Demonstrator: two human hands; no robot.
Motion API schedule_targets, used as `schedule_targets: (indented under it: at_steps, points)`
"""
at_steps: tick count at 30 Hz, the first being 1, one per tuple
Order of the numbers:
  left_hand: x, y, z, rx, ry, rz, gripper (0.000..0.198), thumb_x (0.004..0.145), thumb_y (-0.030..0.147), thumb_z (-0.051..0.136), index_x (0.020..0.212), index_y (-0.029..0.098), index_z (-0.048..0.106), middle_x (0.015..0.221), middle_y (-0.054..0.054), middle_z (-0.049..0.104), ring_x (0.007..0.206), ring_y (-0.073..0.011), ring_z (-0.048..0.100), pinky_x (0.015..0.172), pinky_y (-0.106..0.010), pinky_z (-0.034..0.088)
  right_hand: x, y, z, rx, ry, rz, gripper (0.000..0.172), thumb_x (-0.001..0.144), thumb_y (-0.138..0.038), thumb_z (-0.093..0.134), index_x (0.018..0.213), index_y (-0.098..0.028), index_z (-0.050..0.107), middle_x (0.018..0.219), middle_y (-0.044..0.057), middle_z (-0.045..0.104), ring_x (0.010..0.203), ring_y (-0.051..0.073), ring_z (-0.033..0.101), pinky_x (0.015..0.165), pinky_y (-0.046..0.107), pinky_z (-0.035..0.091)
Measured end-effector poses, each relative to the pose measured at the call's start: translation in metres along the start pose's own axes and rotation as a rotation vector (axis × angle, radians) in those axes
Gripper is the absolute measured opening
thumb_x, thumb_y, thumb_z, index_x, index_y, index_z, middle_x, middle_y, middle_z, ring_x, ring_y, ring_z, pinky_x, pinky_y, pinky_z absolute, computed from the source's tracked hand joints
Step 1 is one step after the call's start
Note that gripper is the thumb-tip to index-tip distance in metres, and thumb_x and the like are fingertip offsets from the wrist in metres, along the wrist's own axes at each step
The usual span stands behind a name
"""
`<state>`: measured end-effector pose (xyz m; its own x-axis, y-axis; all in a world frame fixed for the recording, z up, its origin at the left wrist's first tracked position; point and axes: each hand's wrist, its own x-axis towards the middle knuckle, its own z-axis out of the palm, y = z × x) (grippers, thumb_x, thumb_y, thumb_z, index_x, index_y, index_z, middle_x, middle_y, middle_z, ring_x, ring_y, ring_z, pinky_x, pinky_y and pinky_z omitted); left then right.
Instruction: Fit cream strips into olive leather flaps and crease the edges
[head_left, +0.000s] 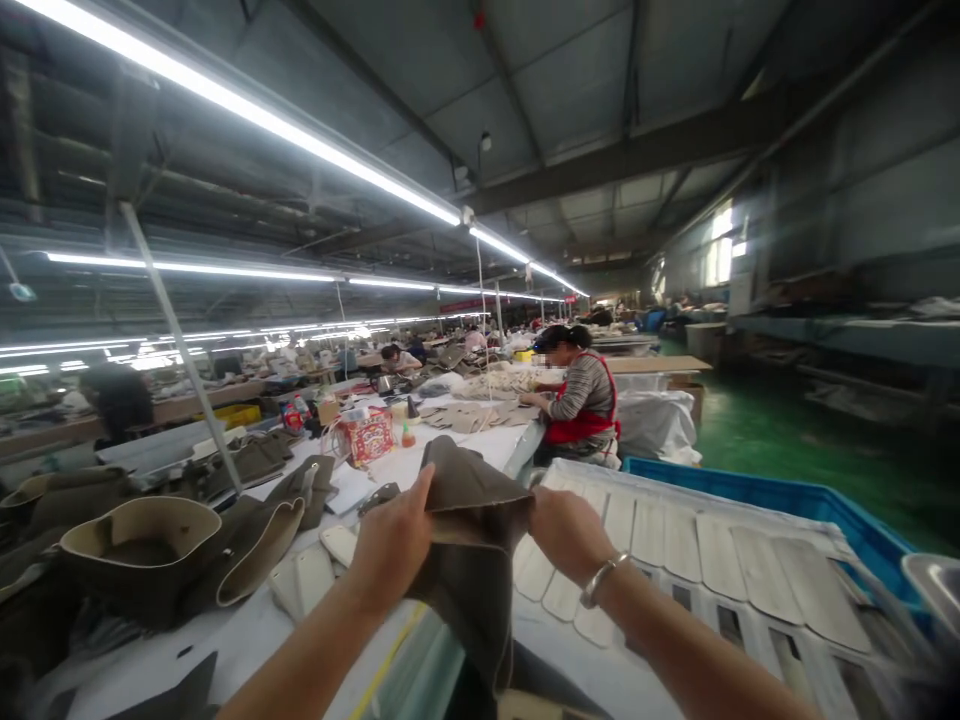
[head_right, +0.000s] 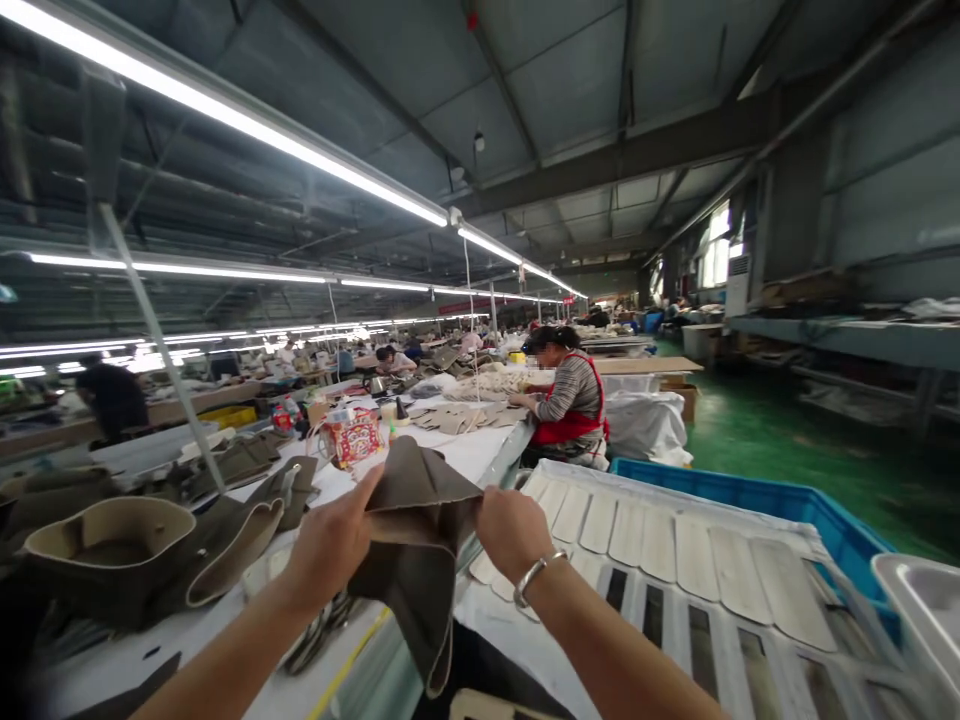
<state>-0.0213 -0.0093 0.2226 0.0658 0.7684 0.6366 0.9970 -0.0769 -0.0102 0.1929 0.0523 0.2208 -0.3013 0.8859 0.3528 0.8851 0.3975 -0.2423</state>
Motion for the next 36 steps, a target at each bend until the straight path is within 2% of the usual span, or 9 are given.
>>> schedule_targets:
  at_steps: [6,14,18,23,25,28,30,32,36]
  points:
    - [-0.009,0.026,0.007,0.255,-0.164,0.175,0.066,0.075,0.0,0.037,0.139,0.012,0.028,0.081,-0.009,0.065,0.067,-0.0205,0.064,0.057,-0.028,0.05,0.0,0.033,-0.042,-0.319,0.069,-0.065,0.021,0.083,-0.01,0.037,0.087,-0.011,0.058,0.07,0.014,0.065,0.069,0.024,0.065,0.055,0.028,0.043]
    - [0.011,0.023,0.013,0.343,-0.327,0.423,0.071,0.077,0.001,0.04,0.142,0.021,0.018,0.08,-0.006,0.064,0.066,-0.0196,0.063,0.059,-0.029,0.05,-0.01,0.06,-0.047,-0.422,-0.01,-0.231,0.023,0.076,-0.001,0.039,0.084,-0.009,0.059,0.068,0.014,0.065,0.066,0.027,0.065,0.053,0.03,0.045]
    - [0.005,0.042,0.001,0.315,-0.103,0.492,0.058,0.083,0.004,0.035,0.139,0.02,0.027,0.101,-0.009,0.063,0.09,-0.0215,0.061,0.081,-0.038,0.049,-0.016,0.061,-0.059,-0.36,0.009,-0.169,0.019,0.078,-0.006,0.042,0.083,-0.009,0.059,0.063,0.013,0.064,0.062,0.025,0.065,0.051,0.028,0.043]
    - [-0.031,0.114,-0.003,-0.075,0.263,1.061,0.036,0.089,0.019,0.036,0.122,0.016,0.049,0.128,-0.008,0.052,0.124,-0.0239,0.04,0.106,-0.042,0.03,-0.02,0.048,-0.076,-0.264,0.054,-0.137,0.024,0.084,-0.016,0.038,0.083,-0.011,0.061,0.073,0.015,0.066,0.07,0.024,0.065,0.058,0.028,0.044]
    - [-0.038,0.141,0.003,-0.185,0.158,1.045,0.031,0.089,0.031,0.04,0.11,0.013,0.055,0.113,-0.012,0.06,0.112,-0.0253,0.052,0.098,-0.041,0.04,-0.023,0.042,-0.076,-0.261,0.053,-0.131,0.024,0.083,-0.016,0.039,0.082,-0.012,0.062,0.073,0.014,0.066,0.07,0.024,0.065,0.058,0.028,0.044]
    - [-0.031,0.166,0.013,-0.151,-0.263,0.638,0.052,0.077,0.058,0.051,0.098,0.011,0.057,0.079,-0.013,0.065,0.073,-0.0269,0.065,0.067,-0.04,0.052,-0.027,0.041,-0.07,-0.275,0.036,-0.119,0.021,0.082,-0.017,0.042,0.081,-0.011,0.062,0.071,0.014,0.066,0.069,0.022,0.065,0.058,0.027,0.044]
    - [-0.021,0.171,0.021,-0.074,-0.471,0.513,0.058,0.072,0.059,0.057,0.1,0.009,0.056,0.07,-0.012,0.065,0.061,-0.028,0.064,0.055,-0.039,0.051,-0.03,0.045,-0.066,-0.288,0.037,-0.106,0.022,0.084,-0.018,0.042,0.081,-0.01,0.062,0.07,0.014,0.066,0.068,0.022,0.065,0.059,0.026,0.044]
    - [-0.018,0.171,0.031,0.016,-0.535,0.6,0.042,0.078,0.04,0.058,0.106,0.008,0.055,0.072,-0.014,0.066,0.062,-0.0296,0.065,0.052,-0.038,0.049,-0.03,0.054,-0.067,-0.313,0.049,-0.097,0.022,0.085,-0.018,0.041,0.084,-0.01,0.061,0.071,0.013,0.066,0.069,0.022,0.065,0.06,0.026,0.044]
    - [-0.048,0.168,0.059,0.055,-0.665,1.032,0.019,0.075,0.012,0.056,0.092,0.014,0.063,0.071,-0.01,0.068,0.067,-0.0269,0.066,0.059,-0.039,0.051,-0.026,0.081,-0.078,-0.4,0.08,-0.049,0.023,0.083,-0.01,0.037,0.093,-0.008,0.057,0.073,0.013,0.065,0.07,0.024,0.064,0.059,0.028,0.043]
